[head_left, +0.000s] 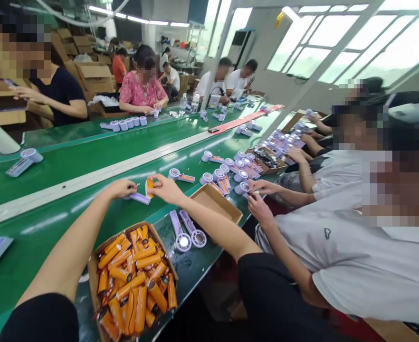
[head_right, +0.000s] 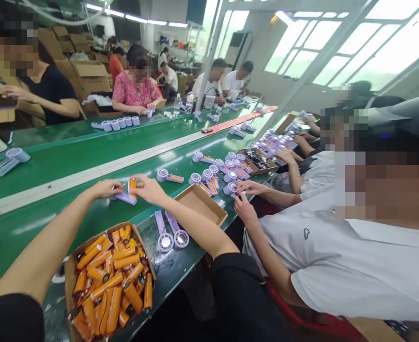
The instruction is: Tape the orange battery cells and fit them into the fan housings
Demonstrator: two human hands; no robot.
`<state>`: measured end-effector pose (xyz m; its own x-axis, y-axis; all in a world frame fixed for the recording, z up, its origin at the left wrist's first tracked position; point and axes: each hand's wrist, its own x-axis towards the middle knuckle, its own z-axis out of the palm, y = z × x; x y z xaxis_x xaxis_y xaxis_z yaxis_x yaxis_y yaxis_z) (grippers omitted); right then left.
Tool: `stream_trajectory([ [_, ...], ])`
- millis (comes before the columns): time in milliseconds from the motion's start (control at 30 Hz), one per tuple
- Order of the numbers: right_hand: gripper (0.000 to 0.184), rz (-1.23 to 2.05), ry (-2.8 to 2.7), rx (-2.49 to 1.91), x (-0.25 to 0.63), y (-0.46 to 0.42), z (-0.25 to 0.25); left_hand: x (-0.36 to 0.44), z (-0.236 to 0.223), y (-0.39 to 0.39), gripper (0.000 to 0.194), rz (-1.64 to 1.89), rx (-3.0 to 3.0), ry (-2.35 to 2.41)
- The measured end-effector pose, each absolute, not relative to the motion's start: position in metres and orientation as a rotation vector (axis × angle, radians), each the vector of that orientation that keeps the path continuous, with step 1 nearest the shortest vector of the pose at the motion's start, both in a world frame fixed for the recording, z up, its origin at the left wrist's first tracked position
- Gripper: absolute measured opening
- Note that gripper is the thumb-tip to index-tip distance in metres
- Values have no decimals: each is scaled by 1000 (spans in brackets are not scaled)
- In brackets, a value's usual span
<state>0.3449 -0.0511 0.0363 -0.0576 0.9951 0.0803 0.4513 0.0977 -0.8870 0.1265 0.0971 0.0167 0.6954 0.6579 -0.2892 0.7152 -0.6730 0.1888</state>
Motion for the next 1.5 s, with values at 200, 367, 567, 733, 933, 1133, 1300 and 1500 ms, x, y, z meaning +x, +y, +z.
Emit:
stream_trajectory([
  [200,58,865,-1798,-1582,333,-12,-2,128,-18,101,27,-183,2511,1240],
  [367,54,698,-2024,-1701,330,-18,-10,133,-20,100,35,-180,2489,1229],
  [567,54,412,-2301,-1898,317,-24,0,140,-9,95,36,-226,2549,1202],
  [733,51,302,-2463,-1959,306,-17,4,147,-13,102,36,-250,2586,1252],
  [933,38,337,-2533,-2015,294,-10,11,153,-15,104,38,-240,2566,1311],
  [1133,43,273,-2496,-1982,303,-20,23,157,-7,97,39,-212,2563,1336],
  [1300,36,207,-2402,-2039,327,-32,25,169,-9,99,40,-214,2544,1348],
  [1500,43,312,-2408,-2087,308,-16,12,175,-11,108,39,-223,2529,1323],
])
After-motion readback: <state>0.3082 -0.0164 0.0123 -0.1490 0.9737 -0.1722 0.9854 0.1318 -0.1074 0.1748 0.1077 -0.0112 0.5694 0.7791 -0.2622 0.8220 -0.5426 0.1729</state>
